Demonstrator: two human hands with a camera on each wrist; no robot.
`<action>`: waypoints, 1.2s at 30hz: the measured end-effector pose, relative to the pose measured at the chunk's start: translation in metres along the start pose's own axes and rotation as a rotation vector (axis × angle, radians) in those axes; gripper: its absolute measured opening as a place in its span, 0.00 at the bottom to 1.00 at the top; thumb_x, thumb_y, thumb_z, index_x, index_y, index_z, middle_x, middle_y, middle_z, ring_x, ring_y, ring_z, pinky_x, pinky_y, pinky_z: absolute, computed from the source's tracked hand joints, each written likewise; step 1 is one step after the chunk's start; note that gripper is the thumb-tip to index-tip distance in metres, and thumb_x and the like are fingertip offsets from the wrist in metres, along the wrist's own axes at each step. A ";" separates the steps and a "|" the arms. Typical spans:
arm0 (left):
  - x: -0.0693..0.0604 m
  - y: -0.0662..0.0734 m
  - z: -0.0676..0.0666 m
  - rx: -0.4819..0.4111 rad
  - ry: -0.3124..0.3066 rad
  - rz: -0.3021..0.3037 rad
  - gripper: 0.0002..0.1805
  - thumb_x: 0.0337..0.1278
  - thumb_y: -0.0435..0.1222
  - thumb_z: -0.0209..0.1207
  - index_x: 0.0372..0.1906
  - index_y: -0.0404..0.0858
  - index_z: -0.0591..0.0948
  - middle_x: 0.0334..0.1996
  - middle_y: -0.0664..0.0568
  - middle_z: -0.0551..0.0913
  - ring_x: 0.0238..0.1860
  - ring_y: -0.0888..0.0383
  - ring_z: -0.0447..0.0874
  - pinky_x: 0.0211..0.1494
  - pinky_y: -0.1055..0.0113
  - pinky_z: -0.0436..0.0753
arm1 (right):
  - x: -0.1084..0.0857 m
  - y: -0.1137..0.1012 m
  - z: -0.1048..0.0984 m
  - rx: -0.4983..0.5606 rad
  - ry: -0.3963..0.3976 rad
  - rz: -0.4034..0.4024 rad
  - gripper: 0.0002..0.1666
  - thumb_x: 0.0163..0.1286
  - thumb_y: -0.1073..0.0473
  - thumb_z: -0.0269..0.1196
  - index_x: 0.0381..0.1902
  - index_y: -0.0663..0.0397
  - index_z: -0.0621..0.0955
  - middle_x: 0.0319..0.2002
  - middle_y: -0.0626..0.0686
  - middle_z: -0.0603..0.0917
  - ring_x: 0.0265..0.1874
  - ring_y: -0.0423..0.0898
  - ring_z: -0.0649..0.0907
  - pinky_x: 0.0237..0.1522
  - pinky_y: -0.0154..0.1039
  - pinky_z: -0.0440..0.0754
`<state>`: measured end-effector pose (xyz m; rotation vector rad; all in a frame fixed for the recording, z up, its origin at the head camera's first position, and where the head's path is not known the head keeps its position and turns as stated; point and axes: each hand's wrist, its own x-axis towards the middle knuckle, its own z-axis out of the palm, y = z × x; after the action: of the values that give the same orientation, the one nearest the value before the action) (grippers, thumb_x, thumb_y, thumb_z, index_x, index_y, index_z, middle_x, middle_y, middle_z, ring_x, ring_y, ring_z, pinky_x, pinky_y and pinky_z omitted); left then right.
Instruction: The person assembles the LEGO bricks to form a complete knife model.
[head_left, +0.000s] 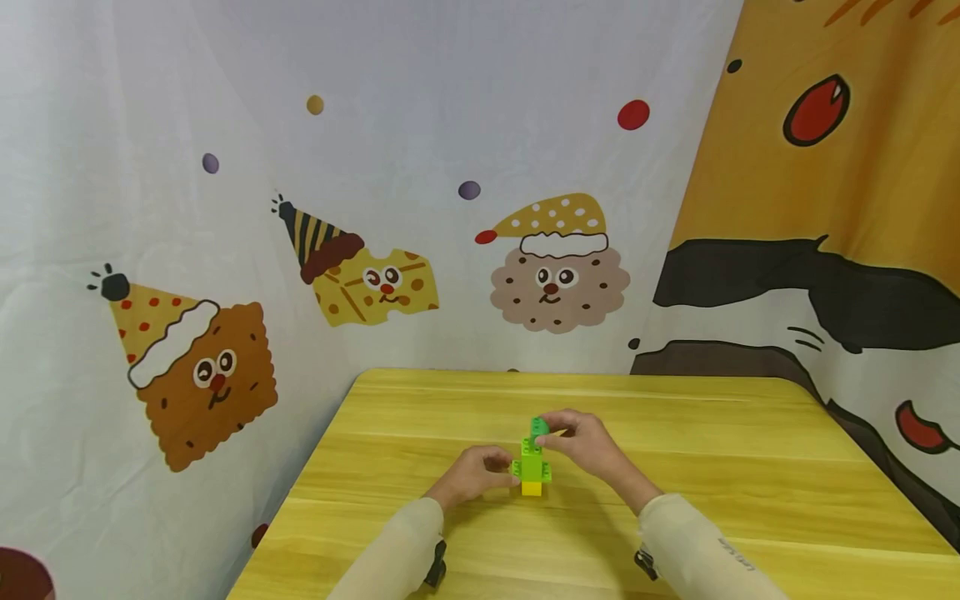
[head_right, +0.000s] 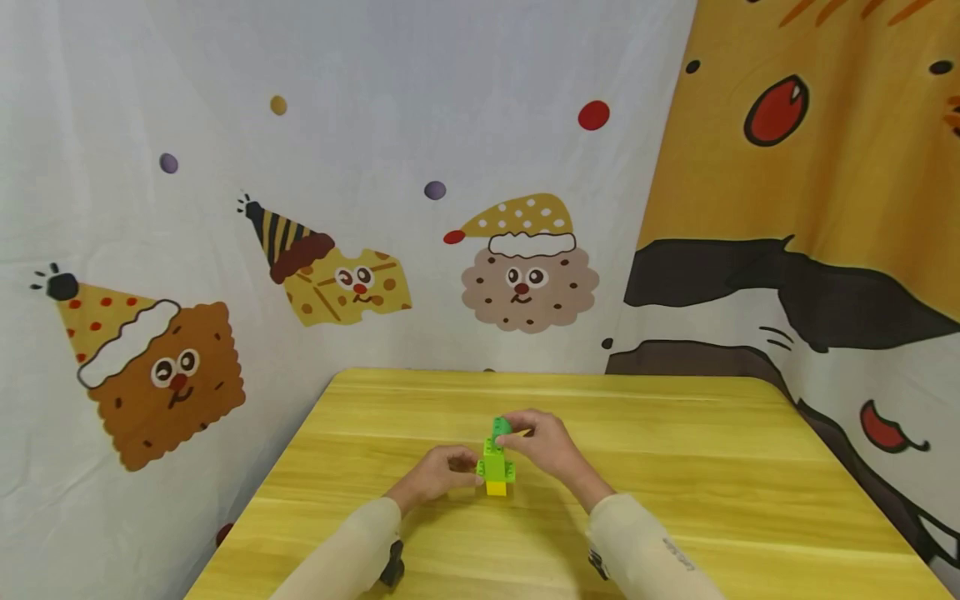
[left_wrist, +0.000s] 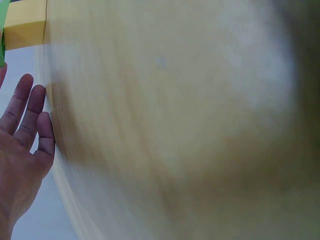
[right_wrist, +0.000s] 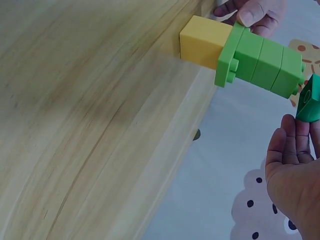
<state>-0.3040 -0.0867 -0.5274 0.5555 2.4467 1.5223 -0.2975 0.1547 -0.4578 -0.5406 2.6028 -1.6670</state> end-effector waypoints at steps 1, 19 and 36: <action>0.000 0.000 0.000 -0.005 0.001 0.005 0.15 0.57 0.42 0.70 0.48 0.45 0.85 0.44 0.56 0.83 0.46 0.56 0.78 0.49 0.57 0.78 | 0.000 0.000 0.001 0.000 -0.005 -0.005 0.19 0.63 0.53 0.72 0.50 0.54 0.86 0.44 0.49 0.84 0.42 0.48 0.81 0.41 0.41 0.81; 0.000 -0.001 0.000 0.005 -0.009 -0.003 0.17 0.57 0.46 0.70 0.49 0.45 0.85 0.45 0.56 0.82 0.47 0.57 0.79 0.49 0.57 0.78 | -0.001 -0.003 0.010 -0.037 -0.042 -0.031 0.19 0.64 0.53 0.71 0.51 0.52 0.85 0.45 0.49 0.83 0.40 0.49 0.81 0.38 0.38 0.81; 0.001 -0.001 0.002 -0.016 0.017 0.008 0.15 0.55 0.41 0.71 0.48 0.44 0.85 0.44 0.54 0.83 0.45 0.56 0.78 0.50 0.55 0.78 | 0.000 0.000 0.009 -0.106 -0.050 -0.068 0.18 0.65 0.52 0.71 0.51 0.51 0.86 0.46 0.46 0.84 0.48 0.52 0.81 0.48 0.46 0.78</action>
<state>-0.3043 -0.0849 -0.5295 0.5520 2.4453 1.5548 -0.2962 0.1471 -0.4616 -0.6730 2.6770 -1.5188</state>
